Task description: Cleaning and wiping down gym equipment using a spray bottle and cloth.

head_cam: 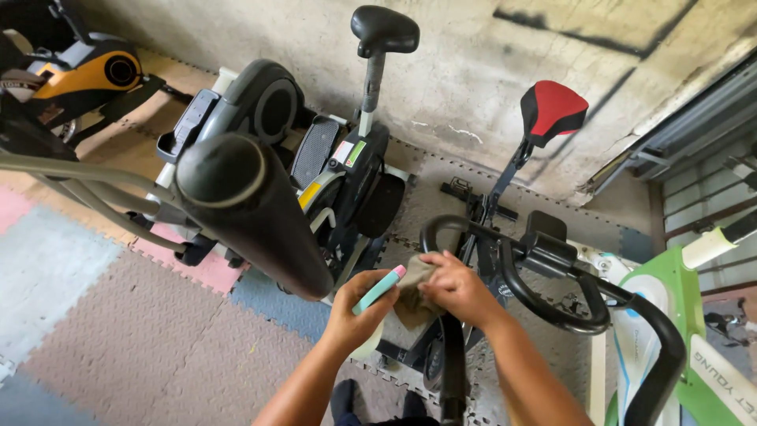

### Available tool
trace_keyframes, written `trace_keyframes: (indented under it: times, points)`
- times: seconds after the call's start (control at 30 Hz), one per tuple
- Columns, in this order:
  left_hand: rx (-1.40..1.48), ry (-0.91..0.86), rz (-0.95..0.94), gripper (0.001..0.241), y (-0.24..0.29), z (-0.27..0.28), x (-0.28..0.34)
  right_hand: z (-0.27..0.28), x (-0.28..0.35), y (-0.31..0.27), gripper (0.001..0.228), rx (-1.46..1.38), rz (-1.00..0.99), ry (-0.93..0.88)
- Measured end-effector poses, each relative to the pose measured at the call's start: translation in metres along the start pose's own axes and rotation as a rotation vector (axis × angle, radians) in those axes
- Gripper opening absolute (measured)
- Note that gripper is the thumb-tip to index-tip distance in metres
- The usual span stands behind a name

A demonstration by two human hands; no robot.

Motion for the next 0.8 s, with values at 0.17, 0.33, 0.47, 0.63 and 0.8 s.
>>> trace_keyframes:
  times: [0.17,0.33,0.47,0.63,0.8]
  points:
    - [0.006,-0.015,-0.011,0.03,0.017,-0.005,0.007,0.006,-0.051,0.031,0.028,-0.036,0.127,0.046]
    - [0.028,-0.064,-0.002,0.028,0.02,-0.012,0.017,0.013,-0.095,0.069,0.03,-0.088,0.023,0.196]
    - [0.002,-0.079,0.001,0.027,0.018,-0.012,0.021,0.006,-0.092,0.073,0.04,0.248,-0.007,0.267]
    - [0.108,-0.068,0.008,0.025,0.018,-0.006,0.019,0.002,-0.013,0.019,0.062,0.163,-0.196,0.175]
    - [0.054,-0.048,-0.015,0.029,0.02,0.0,0.013,-0.01,0.055,0.005,0.025,-0.023,0.081,0.169]
Point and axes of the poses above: each hand's wrist, its own x-axis away from the middle knuckle, its own z-axis out of the back of the hand, y = z × x, the point moved 8 cm from there along -x, towards the middle knuckle, and after that the axes turned 7 degrees about -x, right-handed, at the moved point
